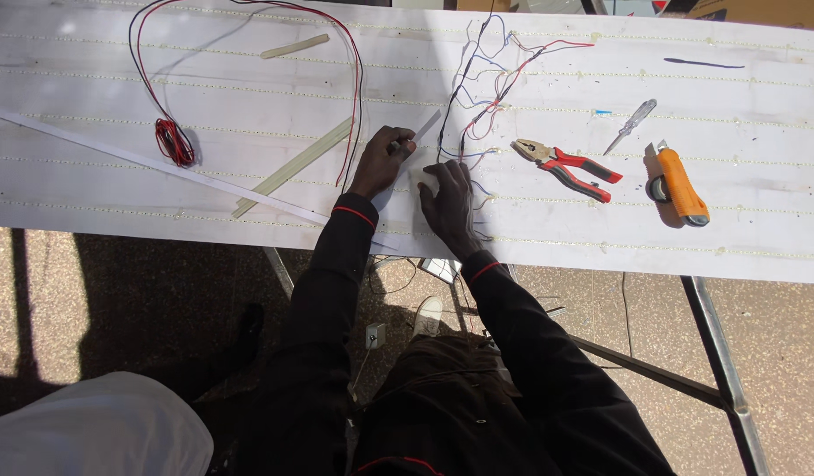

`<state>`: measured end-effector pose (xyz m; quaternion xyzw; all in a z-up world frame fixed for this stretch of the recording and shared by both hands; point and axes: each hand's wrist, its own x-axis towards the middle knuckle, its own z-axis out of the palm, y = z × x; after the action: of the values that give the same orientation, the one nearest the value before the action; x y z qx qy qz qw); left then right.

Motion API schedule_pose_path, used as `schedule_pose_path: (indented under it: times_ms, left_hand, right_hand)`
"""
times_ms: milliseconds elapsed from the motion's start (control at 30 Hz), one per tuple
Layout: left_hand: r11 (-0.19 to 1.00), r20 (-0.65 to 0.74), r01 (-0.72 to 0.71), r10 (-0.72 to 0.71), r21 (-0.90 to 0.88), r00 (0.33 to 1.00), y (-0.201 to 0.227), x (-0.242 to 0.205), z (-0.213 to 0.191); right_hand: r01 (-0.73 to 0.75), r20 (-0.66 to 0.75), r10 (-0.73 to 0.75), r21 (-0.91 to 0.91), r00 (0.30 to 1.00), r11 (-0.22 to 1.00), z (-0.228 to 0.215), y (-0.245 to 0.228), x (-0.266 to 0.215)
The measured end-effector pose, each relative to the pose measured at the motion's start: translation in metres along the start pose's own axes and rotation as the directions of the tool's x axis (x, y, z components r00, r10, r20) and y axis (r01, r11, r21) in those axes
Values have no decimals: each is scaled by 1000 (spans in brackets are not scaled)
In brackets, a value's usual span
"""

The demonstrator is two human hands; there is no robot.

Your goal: The person assembles an LED light fixture on a white workbench. They place a white plastic channel onto the board, insert an LED strip into the channel, and repeatedly apply a white adhesive from a small bottle to secure the strip. Tools including pliers and a utility knife are visible but not used.

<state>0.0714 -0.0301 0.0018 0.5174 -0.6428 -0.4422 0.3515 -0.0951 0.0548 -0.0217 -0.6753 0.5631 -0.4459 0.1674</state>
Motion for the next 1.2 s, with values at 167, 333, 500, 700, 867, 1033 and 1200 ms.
schedule_pose_path:
  times_ms: [167,333,500,700,867,1033,1200]
  left_hand:
    - [1000,23,12,-13,19,1000,-5,2,3]
    - [1000,-9,7,-6,27,1000,-10,-6,2]
    - [969,12,-111,111,219,994,-5,-6,12]
    - [854,150,-304,264,423,953,15,-23,37]
    - [784,188,-363,311,503,932,23,-28,60]
    - [718,194,-387,340,579,920,23,-28,71]
    - [600,268,-458,382,656,884,29,-28,63]
  right_hand:
    - [-116,-44,117,40,992,992,-28,20,-13]
    - [-380,6,485,630,875,678,-92,66,-40]
    - [-290,-172,394,432,903,854,-164,76,-64]
    - [-253,-371,235,-2,899,967,-177,120,-68]
    - [-286,-404,277,39,872,957,-173,115,-84]
    - [-291,-599,289,97,747,952,-160,104,-122]
    - [37,-351,-91,-157,932,987,-125,77,-108]
